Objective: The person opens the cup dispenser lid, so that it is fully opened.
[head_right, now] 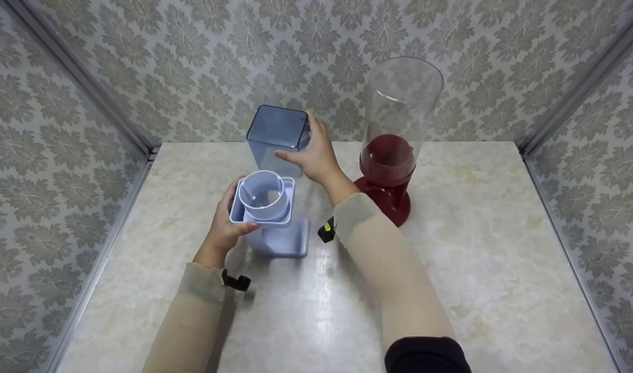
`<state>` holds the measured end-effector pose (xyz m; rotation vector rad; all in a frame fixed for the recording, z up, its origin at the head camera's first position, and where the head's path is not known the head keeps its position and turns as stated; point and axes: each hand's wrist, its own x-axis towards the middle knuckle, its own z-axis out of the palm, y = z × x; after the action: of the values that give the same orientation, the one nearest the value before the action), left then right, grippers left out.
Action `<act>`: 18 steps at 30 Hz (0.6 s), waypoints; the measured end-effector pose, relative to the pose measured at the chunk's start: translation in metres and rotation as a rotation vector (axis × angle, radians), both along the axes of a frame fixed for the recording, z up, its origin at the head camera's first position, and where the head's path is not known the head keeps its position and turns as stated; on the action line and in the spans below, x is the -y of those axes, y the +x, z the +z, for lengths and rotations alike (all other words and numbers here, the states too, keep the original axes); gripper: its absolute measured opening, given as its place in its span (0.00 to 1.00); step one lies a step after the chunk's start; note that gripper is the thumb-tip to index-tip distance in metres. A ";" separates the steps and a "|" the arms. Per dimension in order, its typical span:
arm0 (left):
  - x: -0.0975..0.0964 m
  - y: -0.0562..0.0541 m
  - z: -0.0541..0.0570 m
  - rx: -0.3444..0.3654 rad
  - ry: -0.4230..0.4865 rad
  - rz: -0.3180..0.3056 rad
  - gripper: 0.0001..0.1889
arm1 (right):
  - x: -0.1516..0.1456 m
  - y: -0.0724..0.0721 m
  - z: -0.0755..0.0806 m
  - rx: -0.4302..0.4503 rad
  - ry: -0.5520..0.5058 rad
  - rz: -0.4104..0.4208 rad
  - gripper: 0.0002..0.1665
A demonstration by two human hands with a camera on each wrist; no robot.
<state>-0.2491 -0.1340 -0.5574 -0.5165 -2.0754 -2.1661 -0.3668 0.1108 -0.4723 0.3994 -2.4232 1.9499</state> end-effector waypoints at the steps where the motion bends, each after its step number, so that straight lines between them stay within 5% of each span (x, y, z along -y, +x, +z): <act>1: -0.001 0.000 0.000 0.002 -0.001 0.000 0.81 | -0.001 0.000 -0.003 0.009 0.021 -0.005 0.71; 10: -0.001 -0.001 -0.002 0.013 0.030 -0.020 0.78 | -0.003 -0.007 -0.030 0.096 0.027 0.010 0.77; 18: 0.000 0.002 -0.002 0.011 0.038 -0.006 0.81 | -0.003 -0.010 -0.048 0.076 0.115 0.041 0.71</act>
<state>-0.2475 -0.1338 -0.5591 -0.5085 -2.0366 -2.2120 -0.3771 0.1136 -0.5207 0.3867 -2.6040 1.8804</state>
